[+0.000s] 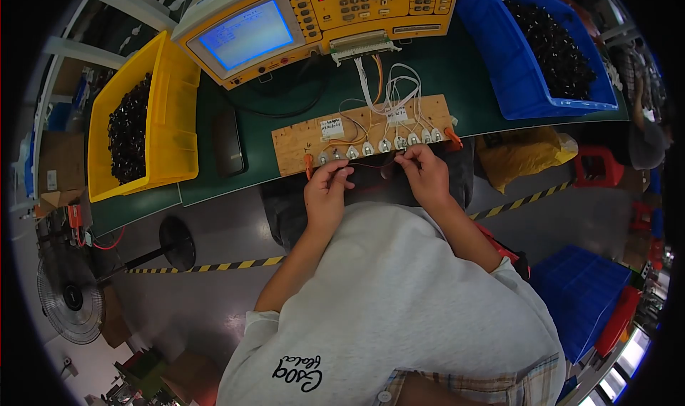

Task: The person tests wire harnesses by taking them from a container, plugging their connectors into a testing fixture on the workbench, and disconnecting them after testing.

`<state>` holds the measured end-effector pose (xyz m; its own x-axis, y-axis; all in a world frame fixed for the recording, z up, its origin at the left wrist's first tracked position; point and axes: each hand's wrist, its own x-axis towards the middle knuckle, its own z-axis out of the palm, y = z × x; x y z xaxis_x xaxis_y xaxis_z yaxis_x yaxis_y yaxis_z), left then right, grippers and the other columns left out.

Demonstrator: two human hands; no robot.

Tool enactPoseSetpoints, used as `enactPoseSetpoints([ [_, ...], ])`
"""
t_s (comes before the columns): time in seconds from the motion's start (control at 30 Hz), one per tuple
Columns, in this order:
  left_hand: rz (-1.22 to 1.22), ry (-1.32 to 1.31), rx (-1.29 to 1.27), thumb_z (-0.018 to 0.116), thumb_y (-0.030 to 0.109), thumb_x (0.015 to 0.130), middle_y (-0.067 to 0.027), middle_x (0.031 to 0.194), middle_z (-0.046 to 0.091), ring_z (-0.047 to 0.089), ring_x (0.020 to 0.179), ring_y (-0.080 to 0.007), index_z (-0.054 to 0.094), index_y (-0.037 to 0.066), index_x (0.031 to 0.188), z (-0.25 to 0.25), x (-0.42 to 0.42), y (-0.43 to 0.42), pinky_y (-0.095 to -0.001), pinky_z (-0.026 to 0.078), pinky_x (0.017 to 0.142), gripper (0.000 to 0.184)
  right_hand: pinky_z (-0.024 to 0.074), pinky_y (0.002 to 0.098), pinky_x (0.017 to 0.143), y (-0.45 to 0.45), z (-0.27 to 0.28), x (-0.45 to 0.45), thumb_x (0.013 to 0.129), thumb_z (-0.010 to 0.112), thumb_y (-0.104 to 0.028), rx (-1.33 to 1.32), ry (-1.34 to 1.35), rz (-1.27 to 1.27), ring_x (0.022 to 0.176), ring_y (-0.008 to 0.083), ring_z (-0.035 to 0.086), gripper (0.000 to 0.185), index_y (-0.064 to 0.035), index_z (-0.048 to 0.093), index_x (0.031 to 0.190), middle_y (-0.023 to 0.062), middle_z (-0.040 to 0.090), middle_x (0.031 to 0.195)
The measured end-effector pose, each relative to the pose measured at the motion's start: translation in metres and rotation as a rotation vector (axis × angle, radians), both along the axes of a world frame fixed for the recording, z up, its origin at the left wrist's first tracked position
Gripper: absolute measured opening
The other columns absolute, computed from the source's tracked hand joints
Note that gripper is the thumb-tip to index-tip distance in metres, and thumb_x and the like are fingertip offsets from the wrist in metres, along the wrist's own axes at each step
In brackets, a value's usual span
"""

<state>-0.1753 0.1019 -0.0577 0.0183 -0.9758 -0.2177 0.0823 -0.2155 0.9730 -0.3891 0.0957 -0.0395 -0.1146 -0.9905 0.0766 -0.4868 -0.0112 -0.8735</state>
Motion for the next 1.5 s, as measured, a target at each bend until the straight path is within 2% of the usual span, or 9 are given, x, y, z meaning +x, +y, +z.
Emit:
enactPoseSetpoints([
  [0.27, 0.012, 0.015, -0.019, 0.056, 0.006, 0.097, -0.012, 0.1, 0.068, 0.064, 0.075, -0.0147, 0.06, -0.002, 0.114, 0.001, -0.002, 0.001, -0.0248, 0.054, 0.068, 0.02, 0.0531, 0.0267, 0.063, 0.001, -0.01, -0.001, 0.086, 0.069, -0.004, -0.058, -0.047, 0.013, 0.071, 0.0179, 0.07, 0.013, -0.0016, 0.057, 0.09, 0.0101, 0.071, 0.083],
  [0.5, 0.002, 0.006, 0.0, 0.056, 0.006, 0.097, -0.0122, 0.099, 0.068, 0.064, 0.075, -0.0146, 0.06, -0.002, 0.113, -0.001, -0.001, 0.001, -0.0246, 0.053, 0.067, 0.019, 0.0534, 0.0278, 0.063, 0.001, -0.012, -0.001, 0.085, 0.069, -0.005, -0.074, -0.029, 0.022, 0.072, 0.0196, 0.07, 0.013, -0.0018, 0.057, 0.089, 0.0099, 0.071, 0.083],
  [0.57, 0.001, 0.001, 0.002, 0.056, 0.006, 0.097, -0.0123, 0.099, 0.068, 0.064, 0.075, -0.0145, 0.06, -0.002, 0.113, 0.002, -0.001, 0.0, -0.0246, 0.053, 0.067, 0.019, 0.0518, 0.0258, 0.069, 0.002, -0.01, -0.001, 0.086, 0.069, -0.001, -0.023, -0.026, 0.025, 0.078, 0.0152, 0.067, 0.014, -0.001, 0.055, 0.09, 0.0107, 0.069, 0.085],
  [0.8, 0.001, 0.017, 0.002, 0.057, 0.005, 0.097, -0.0125, 0.099, 0.068, 0.065, 0.075, -0.0147, 0.06, -0.002, 0.113, 0.0, 0.0, 0.0, -0.0246, 0.054, 0.067, 0.019, 0.052, 0.0261, 0.07, 0.002, -0.009, -0.001, 0.087, 0.069, -0.001, -0.027, -0.032, 0.035, 0.078, 0.0151, 0.067, 0.014, -0.001, 0.055, 0.089, 0.0106, 0.069, 0.086],
  [0.9, 0.014, 0.031, 0.005, 0.056, 0.006, 0.097, -0.0125, 0.099, 0.068, 0.065, 0.075, -0.0148, 0.06, -0.002, 0.113, -0.001, -0.002, 0.0, -0.0245, 0.054, 0.067, 0.019, 0.0531, 0.028, 0.064, 0.002, -0.01, 0.0, 0.086, 0.068, -0.003, -0.048, -0.045, 0.024, 0.073, 0.0202, 0.07, 0.011, -0.0015, 0.058, 0.089, 0.0101, 0.071, 0.083],
  [1.07, 0.006, 0.032, 0.017, 0.056, 0.005, 0.097, -0.0124, 0.1, 0.068, 0.065, 0.075, -0.0147, 0.06, -0.002, 0.114, 0.001, -0.001, 0.0, -0.0244, 0.054, 0.067, 0.019, 0.0529, 0.0278, 0.065, 0.003, -0.008, 0.003, 0.086, 0.068, -0.003, 0.009, -0.109, 0.03, 0.076, 0.0193, 0.069, 0.011, -0.0014, 0.058, 0.089, 0.0105, 0.07, 0.085],
  [1.3, 0.01, 0.03, 0.005, 0.057, 0.006, 0.097, -0.0121, 0.1, 0.068, 0.064, 0.075, -0.0146, 0.06, -0.002, 0.114, -0.003, 0.0, 0.0, -0.0241, 0.053, 0.067, 0.019, 0.0527, 0.0267, 0.066, 0.002, -0.015, 0.004, 0.087, 0.067, -0.002, -0.045, -0.093, 0.087, 0.077, 0.0179, 0.069, 0.011, -0.0006, 0.057, 0.09, 0.0113, 0.07, 0.086],
  [1.37, 0.011, 0.035, -0.001, 0.057, 0.006, 0.097, -0.0121, 0.1, 0.068, 0.064, 0.075, -0.0146, 0.06, -0.002, 0.114, -0.004, -0.001, 0.001, -0.0241, 0.053, 0.067, 0.019, 0.0533, 0.0265, 0.068, 0.003, -0.011, 0.005, 0.088, 0.066, -0.001, 0.022, -0.187, 0.06, 0.08, 0.017, 0.07, 0.011, -0.0002, 0.056, 0.091, 0.0116, 0.07, 0.087],
  [1.5, 0.01, 0.046, -0.009, 0.056, 0.006, 0.097, -0.0121, 0.099, 0.068, 0.064, 0.074, -0.0145, 0.06, -0.002, 0.113, -0.004, 0.0, 0.0, -0.0242, 0.053, 0.067, 0.019, 0.0538, 0.0267, 0.071, 0.005, -0.009, 0.003, 0.089, 0.063, 0.0, 0.063, -0.185, 0.036, 0.084, 0.0173, 0.07, 0.01, 0.0001, 0.055, 0.093, 0.012, 0.07, 0.089],
])
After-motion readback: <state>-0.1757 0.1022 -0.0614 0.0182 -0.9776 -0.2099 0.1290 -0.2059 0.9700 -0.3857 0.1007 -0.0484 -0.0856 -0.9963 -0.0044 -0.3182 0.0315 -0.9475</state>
